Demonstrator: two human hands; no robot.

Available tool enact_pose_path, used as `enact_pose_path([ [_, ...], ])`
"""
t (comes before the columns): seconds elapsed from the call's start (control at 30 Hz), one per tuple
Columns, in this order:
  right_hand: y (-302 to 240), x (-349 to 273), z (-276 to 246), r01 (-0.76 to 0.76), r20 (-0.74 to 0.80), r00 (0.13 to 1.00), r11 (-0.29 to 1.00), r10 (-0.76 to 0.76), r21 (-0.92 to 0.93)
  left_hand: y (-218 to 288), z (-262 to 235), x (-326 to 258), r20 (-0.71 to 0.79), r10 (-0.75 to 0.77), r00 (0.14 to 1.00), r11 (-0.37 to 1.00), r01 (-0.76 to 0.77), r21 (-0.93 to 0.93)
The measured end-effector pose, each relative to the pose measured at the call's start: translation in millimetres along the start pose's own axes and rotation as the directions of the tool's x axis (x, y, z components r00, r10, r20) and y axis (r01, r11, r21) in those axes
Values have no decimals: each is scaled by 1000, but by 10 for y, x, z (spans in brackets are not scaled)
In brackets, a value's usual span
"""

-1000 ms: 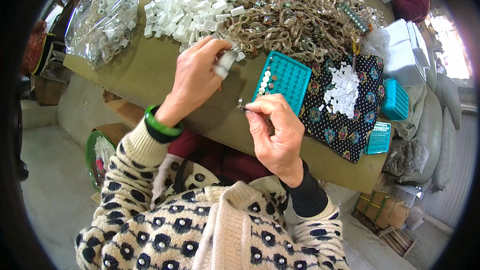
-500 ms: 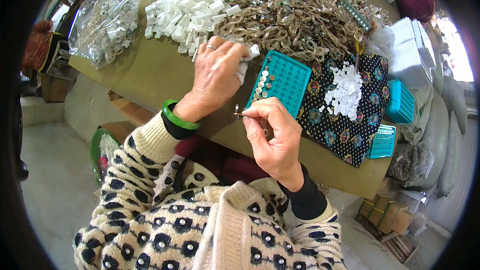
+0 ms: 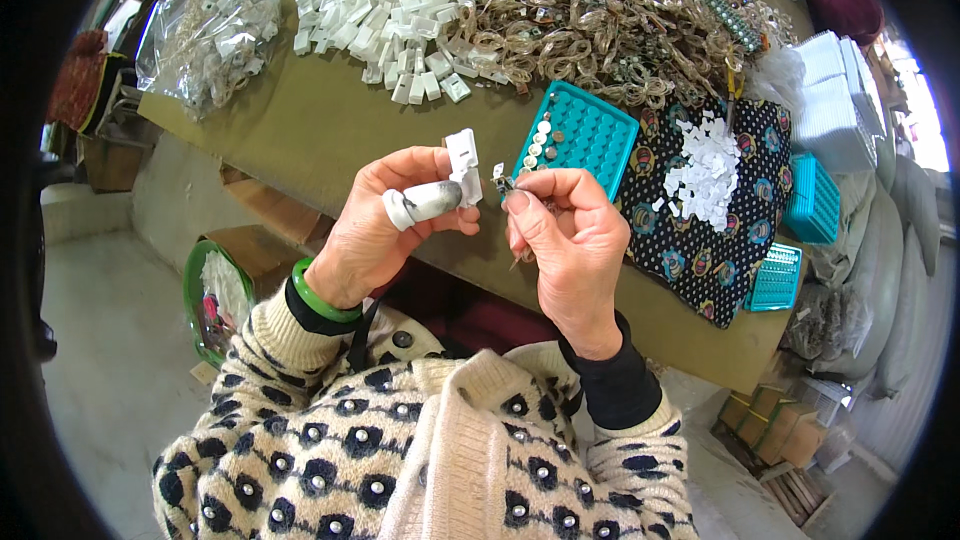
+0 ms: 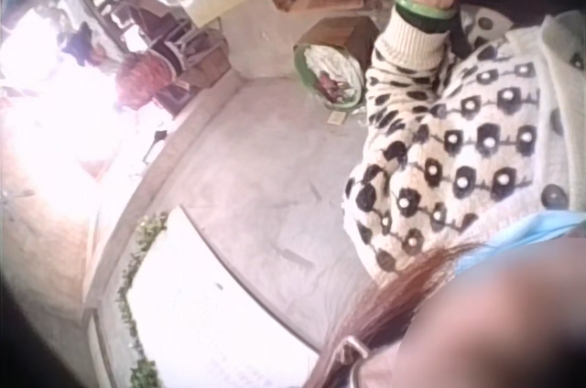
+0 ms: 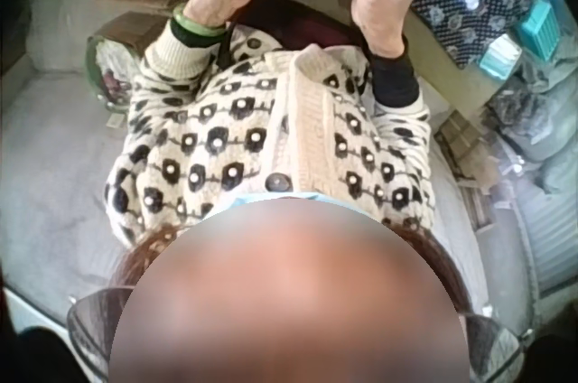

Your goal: The person repeatedly picks small metal discs from a blue tray and inserts them into white plastic housings with attached wires. They then place the assembled units onto the table. The process is repeated continuously throughout the clip.

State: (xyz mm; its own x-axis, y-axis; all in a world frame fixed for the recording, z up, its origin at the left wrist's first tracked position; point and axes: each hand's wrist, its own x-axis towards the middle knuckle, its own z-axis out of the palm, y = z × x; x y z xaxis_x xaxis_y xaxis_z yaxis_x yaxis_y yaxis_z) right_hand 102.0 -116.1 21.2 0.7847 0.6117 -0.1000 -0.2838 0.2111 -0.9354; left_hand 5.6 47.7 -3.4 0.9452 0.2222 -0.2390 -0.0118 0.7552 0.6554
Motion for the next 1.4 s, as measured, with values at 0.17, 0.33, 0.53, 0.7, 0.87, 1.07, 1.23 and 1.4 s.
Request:
enact_pose_path([
  [0.17,-44,7,96,57,6,998,998,-57,-8,-11,0,15,88,31,996,994,-22,-106],
  [0.33,-121,-2,180,1,14,1000,1000,-1,-6,-27,24,6,80,95,992,986,-82,-144],
  [0.53,-123,-50,290,-42,-52,998,986,34,-164,-98,26,10,106,287,952,957,-280,-81],
  [0.7,-80,-99,308,111,22,994,930,-111,-350,-126,30,18,49,368,929,929,-369,28],
  [0.87,46,-73,321,466,191,871,634,-453,-617,-86,49,-22,-13,284,959,959,-284,12],
  [1.07,118,-33,338,680,436,600,142,-670,-719,-87,166,-69,-102,394,914,893,-354,276],
  [1.23,124,21,325,663,377,618,200,-690,-721,-83,211,-39,-126,358,925,920,-327,215],
  [1.4,153,-59,366,379,62,916,805,-396,-457,-45,113,-68,-50,3,999,971,-15,-238],
])
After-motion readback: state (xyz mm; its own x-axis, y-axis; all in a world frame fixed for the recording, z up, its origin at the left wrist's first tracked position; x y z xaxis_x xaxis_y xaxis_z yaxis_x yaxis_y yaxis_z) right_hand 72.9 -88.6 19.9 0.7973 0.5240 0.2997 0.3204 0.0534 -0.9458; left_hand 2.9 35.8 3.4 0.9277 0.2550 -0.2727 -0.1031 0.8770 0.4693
